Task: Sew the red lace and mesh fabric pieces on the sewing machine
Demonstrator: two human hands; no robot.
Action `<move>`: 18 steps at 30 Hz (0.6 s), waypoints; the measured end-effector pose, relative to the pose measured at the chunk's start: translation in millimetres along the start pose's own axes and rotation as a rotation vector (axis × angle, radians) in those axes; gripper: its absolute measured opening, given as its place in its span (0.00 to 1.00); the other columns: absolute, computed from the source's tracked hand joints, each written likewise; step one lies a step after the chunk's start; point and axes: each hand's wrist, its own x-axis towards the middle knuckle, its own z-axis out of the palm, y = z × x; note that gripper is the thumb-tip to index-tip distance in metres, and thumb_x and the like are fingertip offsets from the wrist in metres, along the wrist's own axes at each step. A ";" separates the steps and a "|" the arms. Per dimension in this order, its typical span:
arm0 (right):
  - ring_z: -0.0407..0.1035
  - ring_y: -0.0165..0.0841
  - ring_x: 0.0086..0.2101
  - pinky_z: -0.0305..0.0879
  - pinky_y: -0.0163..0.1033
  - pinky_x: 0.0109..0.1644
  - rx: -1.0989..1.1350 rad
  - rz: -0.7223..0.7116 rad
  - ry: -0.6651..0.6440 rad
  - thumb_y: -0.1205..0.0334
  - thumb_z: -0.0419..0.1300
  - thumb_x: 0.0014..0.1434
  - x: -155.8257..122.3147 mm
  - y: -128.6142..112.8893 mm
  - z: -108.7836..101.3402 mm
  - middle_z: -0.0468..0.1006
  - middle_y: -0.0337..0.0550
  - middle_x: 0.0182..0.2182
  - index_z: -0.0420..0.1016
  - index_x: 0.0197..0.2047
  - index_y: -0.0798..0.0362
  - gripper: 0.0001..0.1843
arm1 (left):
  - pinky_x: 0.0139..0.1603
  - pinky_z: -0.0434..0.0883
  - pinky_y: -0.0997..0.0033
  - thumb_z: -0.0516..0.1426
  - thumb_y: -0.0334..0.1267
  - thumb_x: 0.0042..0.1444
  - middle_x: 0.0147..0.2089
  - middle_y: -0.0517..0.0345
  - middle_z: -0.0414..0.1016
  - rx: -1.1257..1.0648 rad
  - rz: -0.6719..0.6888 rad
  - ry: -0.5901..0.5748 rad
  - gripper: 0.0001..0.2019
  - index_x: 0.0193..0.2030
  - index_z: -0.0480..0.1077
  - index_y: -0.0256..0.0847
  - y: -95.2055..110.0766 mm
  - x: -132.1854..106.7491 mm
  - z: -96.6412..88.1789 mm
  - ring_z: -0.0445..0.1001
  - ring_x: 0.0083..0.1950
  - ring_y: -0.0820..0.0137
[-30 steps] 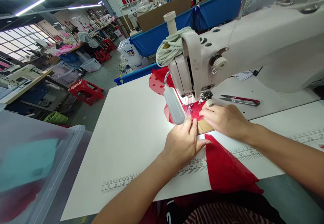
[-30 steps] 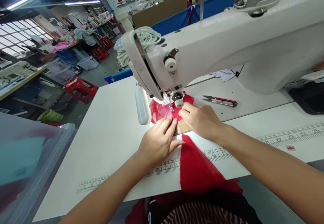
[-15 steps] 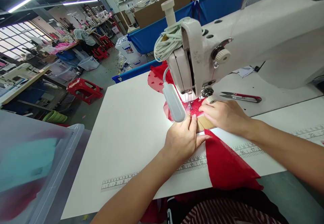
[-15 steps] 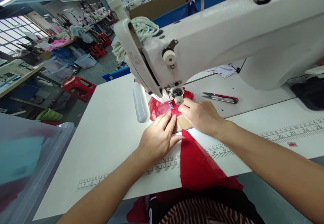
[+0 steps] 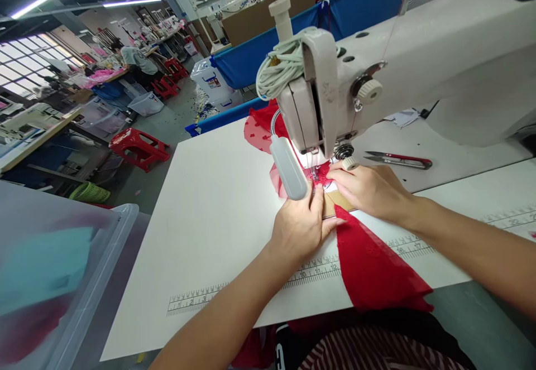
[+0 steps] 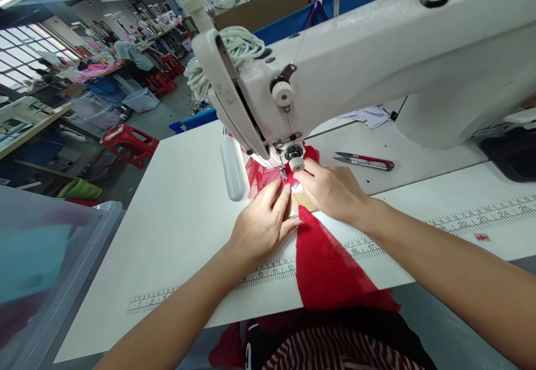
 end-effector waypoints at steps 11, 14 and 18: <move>0.70 0.30 0.30 0.55 0.35 0.27 0.100 -0.101 -0.003 0.72 0.48 0.58 -6.1 5.0 1.7 0.81 0.43 0.35 0.77 0.38 0.53 0.16 | 0.55 0.71 0.54 0.39 0.58 0.66 0.56 0.35 0.72 0.106 0.025 -0.002 0.37 0.59 0.65 0.21 2.8 -2.6 -4.6 0.73 0.55 0.54; 0.70 0.31 0.30 0.54 0.35 0.27 0.104 -0.099 -0.040 0.71 0.48 0.58 -5.9 4.8 -0.5 0.80 0.43 0.32 0.77 0.36 0.52 0.16 | 0.56 0.70 0.54 0.40 0.58 0.66 0.56 0.35 0.73 0.091 0.019 0.011 0.37 0.58 0.67 0.21 1.5 -2.4 -3.9 0.73 0.55 0.54; 0.68 0.31 0.29 0.53 0.36 0.27 0.115 -0.083 -0.075 0.69 0.47 0.60 -5.4 3.6 -2.7 0.79 0.43 0.29 0.76 0.35 0.52 0.15 | 0.56 0.69 0.53 0.41 0.59 0.66 0.55 0.34 0.73 0.062 0.005 0.007 0.37 0.57 0.67 0.21 1.4 -1.0 -4.7 0.73 0.55 0.54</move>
